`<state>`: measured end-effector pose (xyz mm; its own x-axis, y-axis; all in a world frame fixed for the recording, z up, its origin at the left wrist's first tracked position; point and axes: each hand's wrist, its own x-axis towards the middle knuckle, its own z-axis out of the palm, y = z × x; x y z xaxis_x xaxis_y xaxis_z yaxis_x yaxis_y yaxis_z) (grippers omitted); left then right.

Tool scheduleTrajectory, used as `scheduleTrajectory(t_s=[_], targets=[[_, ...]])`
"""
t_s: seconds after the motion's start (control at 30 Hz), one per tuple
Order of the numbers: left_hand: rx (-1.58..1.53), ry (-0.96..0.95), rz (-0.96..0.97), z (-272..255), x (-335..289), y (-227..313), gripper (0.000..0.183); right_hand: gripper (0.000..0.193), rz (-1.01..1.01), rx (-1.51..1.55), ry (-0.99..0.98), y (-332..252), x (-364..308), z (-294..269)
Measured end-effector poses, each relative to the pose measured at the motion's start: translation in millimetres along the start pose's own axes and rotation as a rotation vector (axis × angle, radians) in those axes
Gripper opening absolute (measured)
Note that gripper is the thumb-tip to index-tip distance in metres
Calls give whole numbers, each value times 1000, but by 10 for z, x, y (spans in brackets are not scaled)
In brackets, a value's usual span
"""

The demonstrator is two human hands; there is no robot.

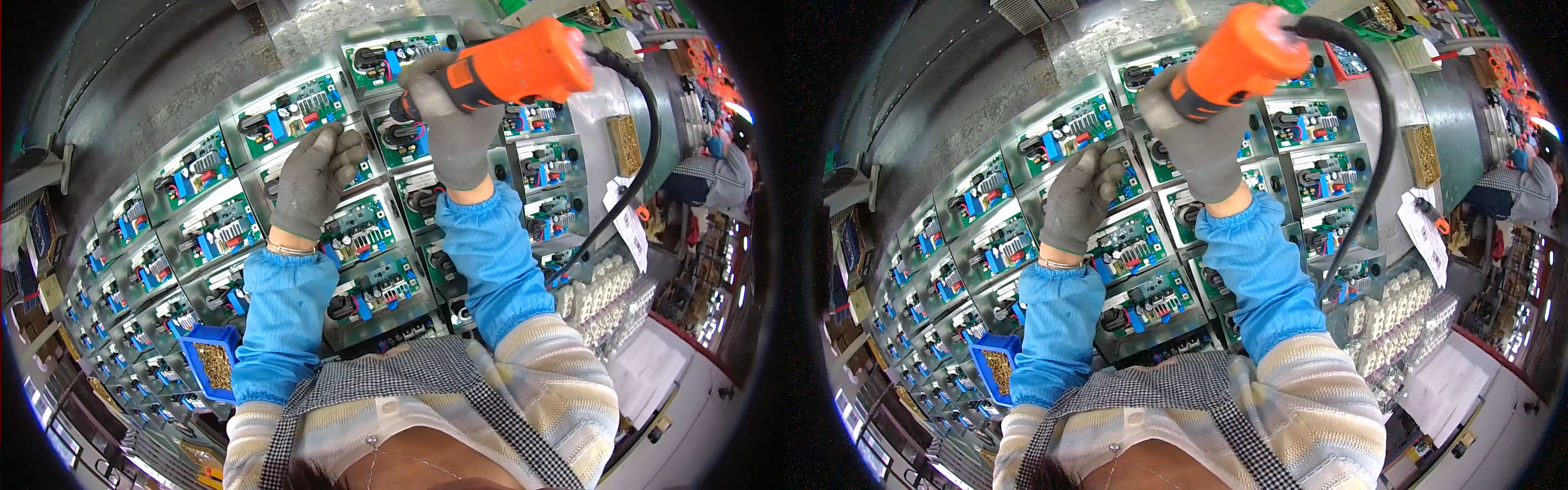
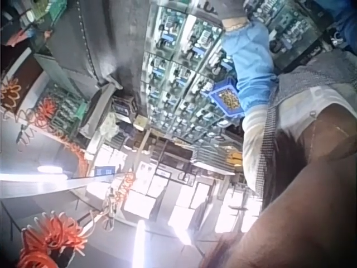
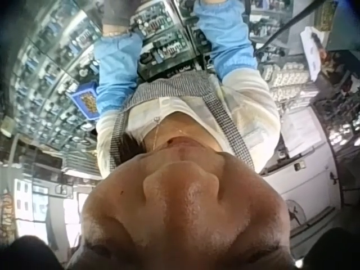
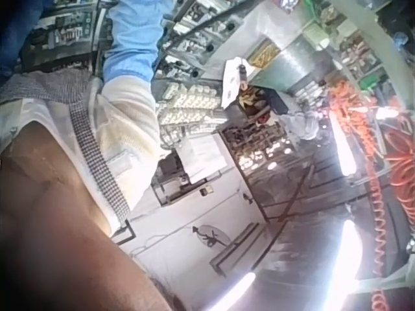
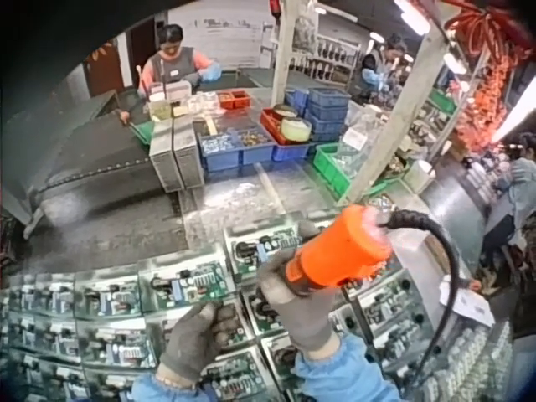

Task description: The person fastens components onto printed circuit boards using an electric screwdriver, securing them with screws from a bin.

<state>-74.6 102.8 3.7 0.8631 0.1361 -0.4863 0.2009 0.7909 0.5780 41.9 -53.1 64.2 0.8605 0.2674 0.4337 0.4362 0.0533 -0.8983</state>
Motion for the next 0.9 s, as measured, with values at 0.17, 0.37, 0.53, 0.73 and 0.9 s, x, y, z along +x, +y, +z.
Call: scheduleTrajectory(t_s=[0.17, 0.37, 0.53, 0.73, 0.9], targets=[[-42, -128, 30, -107, 34, -13, 35, 67, -31, -2, -309, -181, 47, 173], [-41, -183, 47, -62, 45, -20, 36, 73, -255, -188, -344, -165, 101, 270], [-66, -164, 40, -102, 44, -43, 37, 19, 60, 70, -323, -147, 144, 296], [-33, -120, 39, -89, 10, -26, 37, 47, 127, -13, -346, -136, 173, 313], [-8, -93, 28, -59, 12, -31, 35, 21, 177, 168, -162, -14, 282, 172]])
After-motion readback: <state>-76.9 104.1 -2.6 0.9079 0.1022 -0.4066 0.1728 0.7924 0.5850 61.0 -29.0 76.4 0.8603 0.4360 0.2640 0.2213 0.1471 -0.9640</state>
